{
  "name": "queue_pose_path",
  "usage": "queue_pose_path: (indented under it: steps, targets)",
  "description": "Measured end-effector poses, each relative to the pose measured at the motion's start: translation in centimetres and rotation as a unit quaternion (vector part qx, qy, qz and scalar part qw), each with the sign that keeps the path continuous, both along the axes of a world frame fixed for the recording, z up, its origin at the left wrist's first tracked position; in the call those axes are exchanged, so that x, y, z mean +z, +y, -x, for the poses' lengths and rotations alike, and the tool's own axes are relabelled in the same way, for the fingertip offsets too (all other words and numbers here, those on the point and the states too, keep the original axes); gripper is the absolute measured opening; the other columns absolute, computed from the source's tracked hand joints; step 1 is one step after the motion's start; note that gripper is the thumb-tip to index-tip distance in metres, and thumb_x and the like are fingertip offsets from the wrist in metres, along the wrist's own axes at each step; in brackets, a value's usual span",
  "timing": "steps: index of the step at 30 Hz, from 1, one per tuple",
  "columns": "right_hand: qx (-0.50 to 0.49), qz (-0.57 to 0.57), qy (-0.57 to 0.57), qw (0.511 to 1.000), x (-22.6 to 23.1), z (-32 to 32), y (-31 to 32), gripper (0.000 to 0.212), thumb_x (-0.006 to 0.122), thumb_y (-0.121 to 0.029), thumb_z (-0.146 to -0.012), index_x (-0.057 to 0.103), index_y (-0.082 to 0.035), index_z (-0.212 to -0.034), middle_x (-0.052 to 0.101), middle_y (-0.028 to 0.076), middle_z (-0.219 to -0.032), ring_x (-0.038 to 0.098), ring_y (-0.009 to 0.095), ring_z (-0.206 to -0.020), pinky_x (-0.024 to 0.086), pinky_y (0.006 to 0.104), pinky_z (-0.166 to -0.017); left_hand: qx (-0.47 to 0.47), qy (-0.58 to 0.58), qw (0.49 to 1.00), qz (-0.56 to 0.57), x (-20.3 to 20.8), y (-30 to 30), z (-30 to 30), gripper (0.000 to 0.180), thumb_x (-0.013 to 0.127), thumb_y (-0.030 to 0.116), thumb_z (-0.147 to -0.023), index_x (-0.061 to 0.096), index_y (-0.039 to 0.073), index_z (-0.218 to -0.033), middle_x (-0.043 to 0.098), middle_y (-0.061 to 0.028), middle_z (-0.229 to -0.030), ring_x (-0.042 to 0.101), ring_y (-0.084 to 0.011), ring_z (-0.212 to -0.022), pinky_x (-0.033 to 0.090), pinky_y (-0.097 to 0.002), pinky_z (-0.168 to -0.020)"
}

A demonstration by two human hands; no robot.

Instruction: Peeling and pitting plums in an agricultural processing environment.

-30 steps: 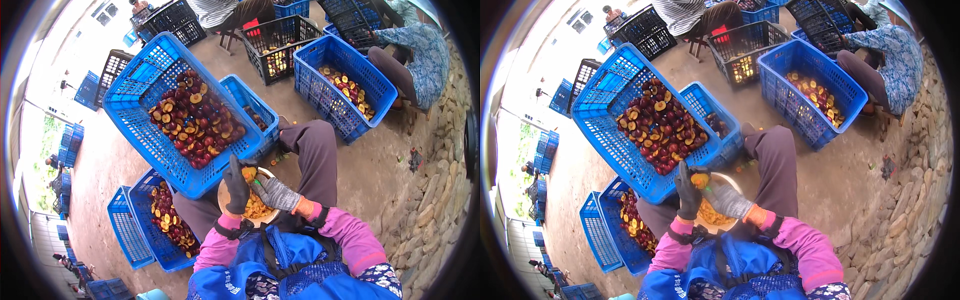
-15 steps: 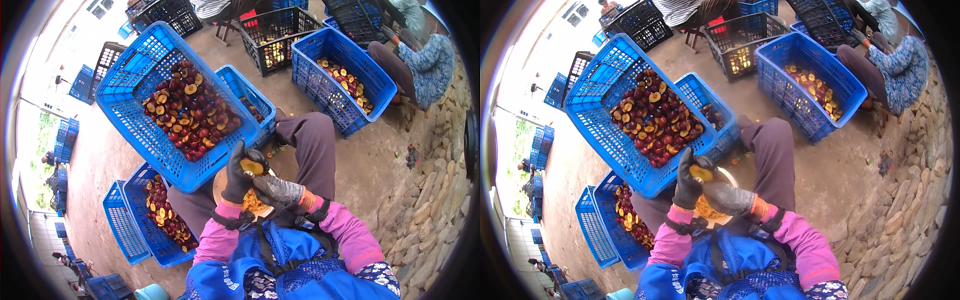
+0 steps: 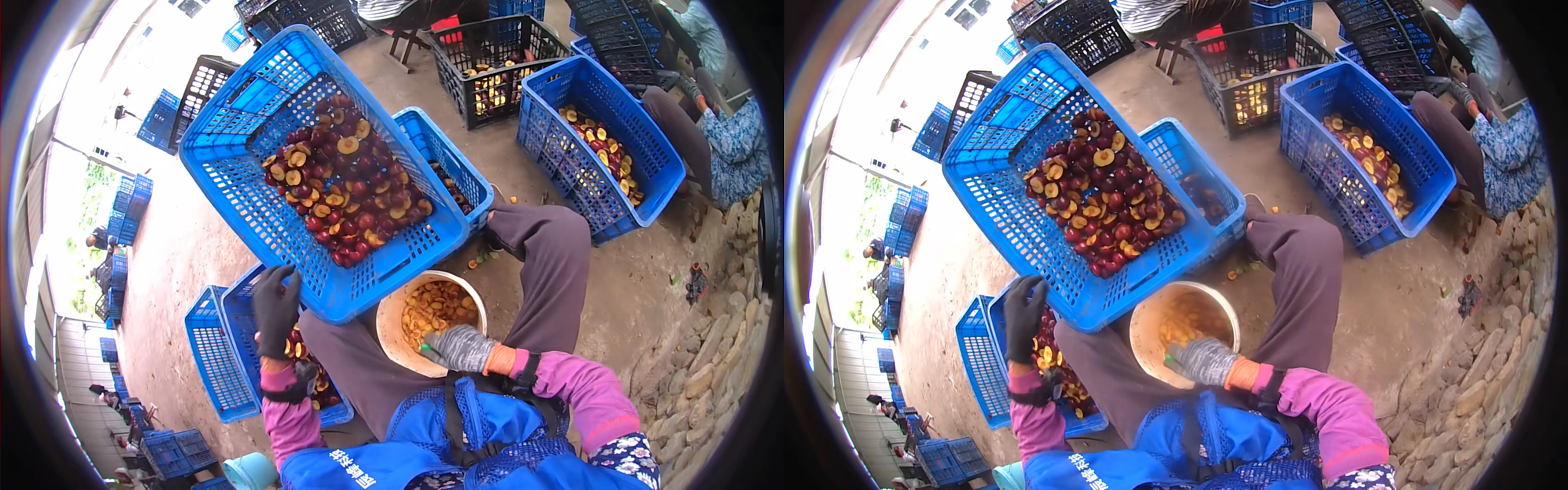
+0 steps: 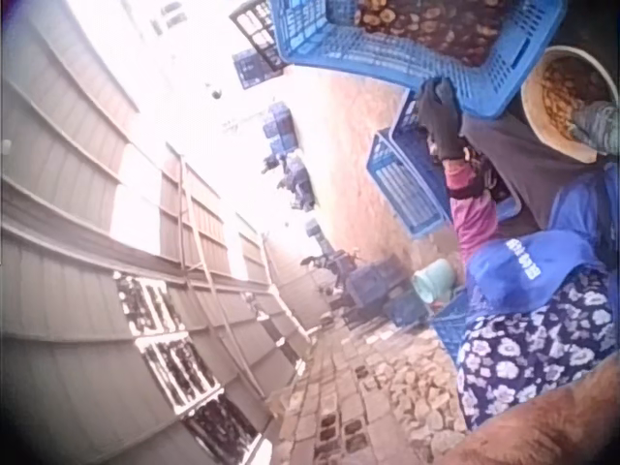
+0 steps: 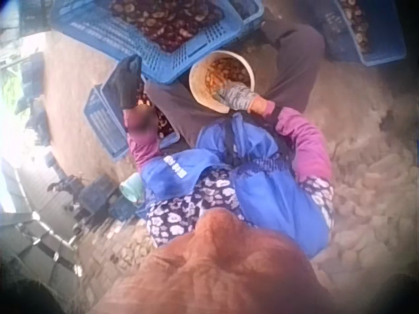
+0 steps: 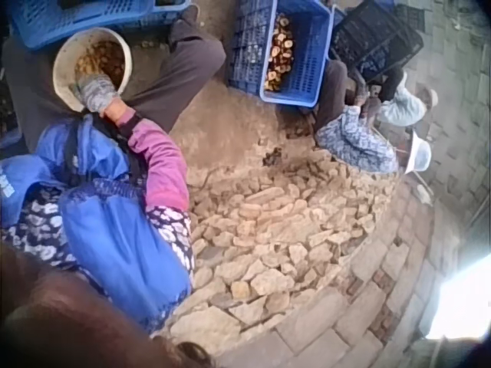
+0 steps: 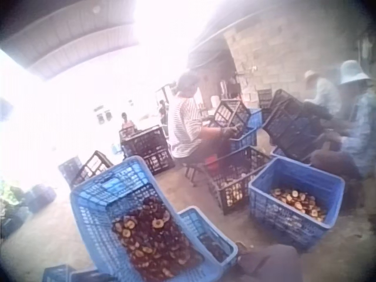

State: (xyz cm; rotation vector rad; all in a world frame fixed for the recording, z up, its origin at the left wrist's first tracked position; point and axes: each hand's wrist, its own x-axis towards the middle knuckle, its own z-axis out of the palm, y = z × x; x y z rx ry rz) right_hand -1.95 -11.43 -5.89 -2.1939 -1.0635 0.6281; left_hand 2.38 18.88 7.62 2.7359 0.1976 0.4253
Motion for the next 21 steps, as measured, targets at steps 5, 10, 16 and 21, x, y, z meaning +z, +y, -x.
queue_pose_path:
  steps: [5,10,16,21]
  targets:
    - [0.01,0.044,0.113,0.993,-0.8,-1.2,-0.2,0.037,0.041,-0.038,-0.089,0.057,-0.005,-0.089,0.06,0.019,-0.065,0.059,0.037,-0.061,0.043,0.0492,-0.058,-0.006,0.271,0.96,0.074,-11.1,-3.2,-10.7,0.036,0.056,0.034,-0.077,0.064,0.001,-0.09,0.063,-0.0191,-0.088,0.061,-0.0337,-0.082,0.046,-0.0398,-0.071]
    - [-0.043,0.007,0.091,0.995,-3.5,-1.0,0.3,0.038,0.044,-0.041,-0.089,0.053,-0.004,-0.084,0.052,0.017,-0.051,0.054,0.035,-0.047,0.04,0.047,-0.046,0.073,0.279,0.957,0.015,-27.8,0.4,-13.8,0.024,0.053,0.021,-0.078,0.063,0.0,-0.084,0.064,-0.0194,-0.076,0.064,-0.03,-0.068,0.05,-0.0393,-0.061]
    - [-0.063,0.015,0.175,0.982,-2.6,-3.2,0.5,0.04,0.042,-0.042,-0.089,0.053,-0.003,-0.09,0.055,0.017,-0.056,0.056,0.035,-0.053,0.042,0.0458,-0.05,-0.178,0.301,0.933,-0.085,-31.4,1.2,-16.7,0.02,0.057,0.015,-0.075,0.061,0.001,-0.089,0.063,-0.0183,-0.076,0.064,-0.0267,-0.067,0.049,-0.0347,-0.052]
    - [-0.038,0.073,0.231,0.969,-1.4,-4.0,0.2,0.04,0.038,-0.042,-0.09,0.054,-0.005,-0.097,0.059,0.02,-0.067,0.059,0.037,-0.065,0.043,0.0475,-0.06,-0.175,0.256,0.95,-0.026,-31.9,0.3,-16.0,0.019,0.062,0.013,-0.073,0.061,0.004,-0.089,0.063,-0.0152,-0.082,0.063,-0.0263,-0.069,0.05,-0.0341,-0.058]
